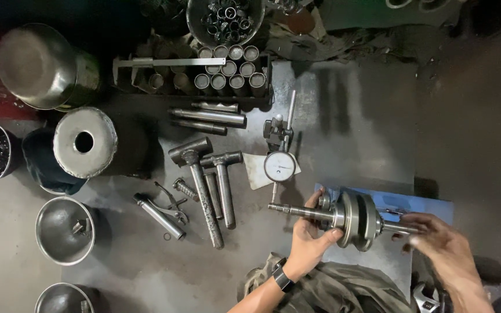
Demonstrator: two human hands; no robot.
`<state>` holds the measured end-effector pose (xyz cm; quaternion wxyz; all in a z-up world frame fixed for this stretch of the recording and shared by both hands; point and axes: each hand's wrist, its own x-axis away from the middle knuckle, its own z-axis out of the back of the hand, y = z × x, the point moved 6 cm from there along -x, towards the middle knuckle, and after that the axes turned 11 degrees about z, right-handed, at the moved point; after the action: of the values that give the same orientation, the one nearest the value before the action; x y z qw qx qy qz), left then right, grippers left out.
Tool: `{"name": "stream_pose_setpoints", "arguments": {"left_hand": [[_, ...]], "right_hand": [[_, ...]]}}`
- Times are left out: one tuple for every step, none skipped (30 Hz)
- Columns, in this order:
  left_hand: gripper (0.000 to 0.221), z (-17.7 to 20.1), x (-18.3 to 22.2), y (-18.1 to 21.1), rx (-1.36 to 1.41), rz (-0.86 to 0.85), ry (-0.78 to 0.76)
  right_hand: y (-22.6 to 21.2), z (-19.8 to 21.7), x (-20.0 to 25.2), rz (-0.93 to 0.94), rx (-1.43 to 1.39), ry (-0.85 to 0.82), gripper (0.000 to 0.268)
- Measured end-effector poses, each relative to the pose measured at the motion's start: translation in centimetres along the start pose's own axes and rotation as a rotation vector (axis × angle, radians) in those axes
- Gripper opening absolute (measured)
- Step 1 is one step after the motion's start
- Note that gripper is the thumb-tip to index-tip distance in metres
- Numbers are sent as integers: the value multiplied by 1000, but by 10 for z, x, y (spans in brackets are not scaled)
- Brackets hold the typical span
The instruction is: Inspecting and measuring a motorcycle crankshaft with a dial indicator and cleaning it with a rag.
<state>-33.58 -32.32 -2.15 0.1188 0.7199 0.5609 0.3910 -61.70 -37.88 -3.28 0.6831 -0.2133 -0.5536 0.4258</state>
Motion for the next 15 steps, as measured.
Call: {"name": "stream_pose_setpoints", "arguments": {"left_hand": [[100, 0, 0, 0, -1, -1, 5], [100, 1, -1, -2, 0, -1, 6], [99, 2, -1, -2, -24, -27, 17], [98, 3, -1, -2, -48, -52, 28], [98, 2, -1, 0, -47, -52, 27], [100, 1, -1, 1, -36, -31, 22], [102, 0, -1, 2, -24, -10, 17], [102, 0, -1, 1, -24, -11, 18], [102, 0, -1, 2, -29, -16, 15], [101, 0, -1, 2, -35, -21, 11], [101, 1, 0, 2, -35, -20, 11], [101, 1, 0, 3, -61, -17, 16], [100, 1, 0, 4, -87, -13, 22], [100, 3, 0, 1, -88, -12, 21], [99, 4, 0, 0, -104, -28, 19]], "right_hand": [[13, 2, -4, -18, -40, -16, 32], [37, 7, -12, -18, -39, -16, 32], [61, 13, -20, -28, -1, -19, 28], [86, 19, -28, -37, 36, -21, 35], [74, 14, -24, -37, 36, -20, 35], [60, 9, -21, -4, -45, 9, 29], [47, 5, -18, 29, -126, 39, 27], [42, 5, -16, 29, -125, 39, 27], [36, 5, -15, 48, -36, 16, 27], [31, 5, -13, 67, 53, -6, 28], [26, 5, -13, 66, 53, -6, 28], [22, 6, -11, 56, 162, -12, 27], [17, 7, -10, 46, 271, -18, 28], [22, 9, -11, 45, 270, -17, 28], [24, 9, -11, 104, 186, -19, 31]]}}
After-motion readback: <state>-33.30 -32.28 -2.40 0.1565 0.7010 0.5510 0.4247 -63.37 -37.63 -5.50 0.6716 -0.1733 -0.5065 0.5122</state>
